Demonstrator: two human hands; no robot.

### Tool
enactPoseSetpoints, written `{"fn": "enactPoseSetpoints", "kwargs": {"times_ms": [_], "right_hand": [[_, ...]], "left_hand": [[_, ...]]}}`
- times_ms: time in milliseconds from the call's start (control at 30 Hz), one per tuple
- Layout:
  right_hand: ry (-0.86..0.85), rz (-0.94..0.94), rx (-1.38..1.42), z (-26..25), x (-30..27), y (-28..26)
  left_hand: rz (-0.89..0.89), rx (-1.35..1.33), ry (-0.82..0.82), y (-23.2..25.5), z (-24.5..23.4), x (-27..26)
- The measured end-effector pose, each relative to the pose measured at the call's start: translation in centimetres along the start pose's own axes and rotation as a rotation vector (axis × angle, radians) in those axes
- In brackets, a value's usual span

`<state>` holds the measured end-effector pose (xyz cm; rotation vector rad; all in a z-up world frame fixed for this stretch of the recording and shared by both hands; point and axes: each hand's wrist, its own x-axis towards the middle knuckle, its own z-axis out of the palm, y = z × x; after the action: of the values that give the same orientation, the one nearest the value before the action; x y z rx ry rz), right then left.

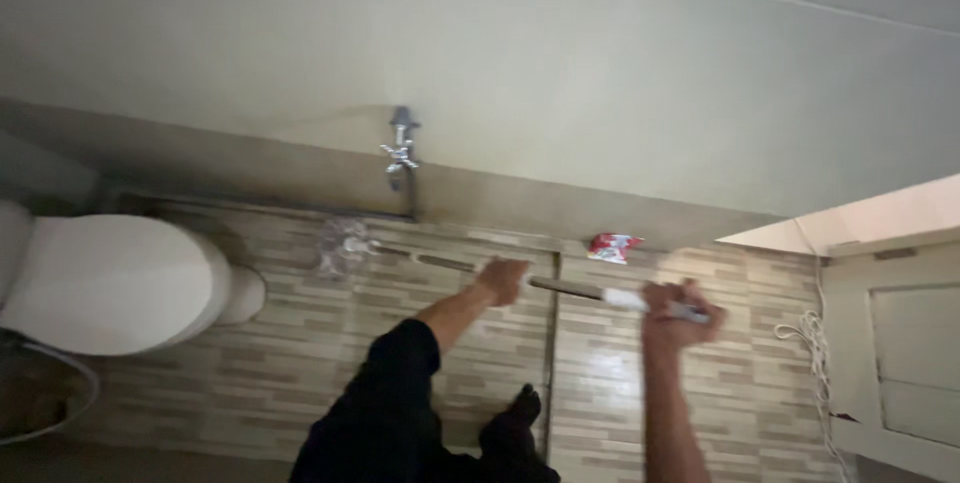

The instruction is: The person cleans the bathroom floor using a mop, moving the mop head back and forth across the tiled surface between the bathtub and the toilet.

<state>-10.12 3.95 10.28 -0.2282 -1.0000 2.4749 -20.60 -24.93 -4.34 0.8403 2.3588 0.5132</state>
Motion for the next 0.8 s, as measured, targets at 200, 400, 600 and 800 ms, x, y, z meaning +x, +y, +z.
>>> {"fn": "enactPoseSetpoints", "kwargs": {"times_ms": [200,400,600,800], "right_hand": [[-0.040,0.197,0.188,10.2,-6.3,20.6],[-0.225,0.281,0.190,22.5,-10.2,32.3],[-0.361,0.421,0.073,23.1,-9.0,31.0],[-0.153,0.497,0.054,12.1,-1.6,16.7]], "left_hand": [[-0.378,0.184,0.159,-16.0,-4.6,-12.6],[-0.774,0.154,0.243,-24.4,-7.8,-21.4],[-0.801,0.056,0.301,-24.4,-8.3,-21.0],[-0.510,0.252,0.202,-15.8,-4.7,-12.9]]}}
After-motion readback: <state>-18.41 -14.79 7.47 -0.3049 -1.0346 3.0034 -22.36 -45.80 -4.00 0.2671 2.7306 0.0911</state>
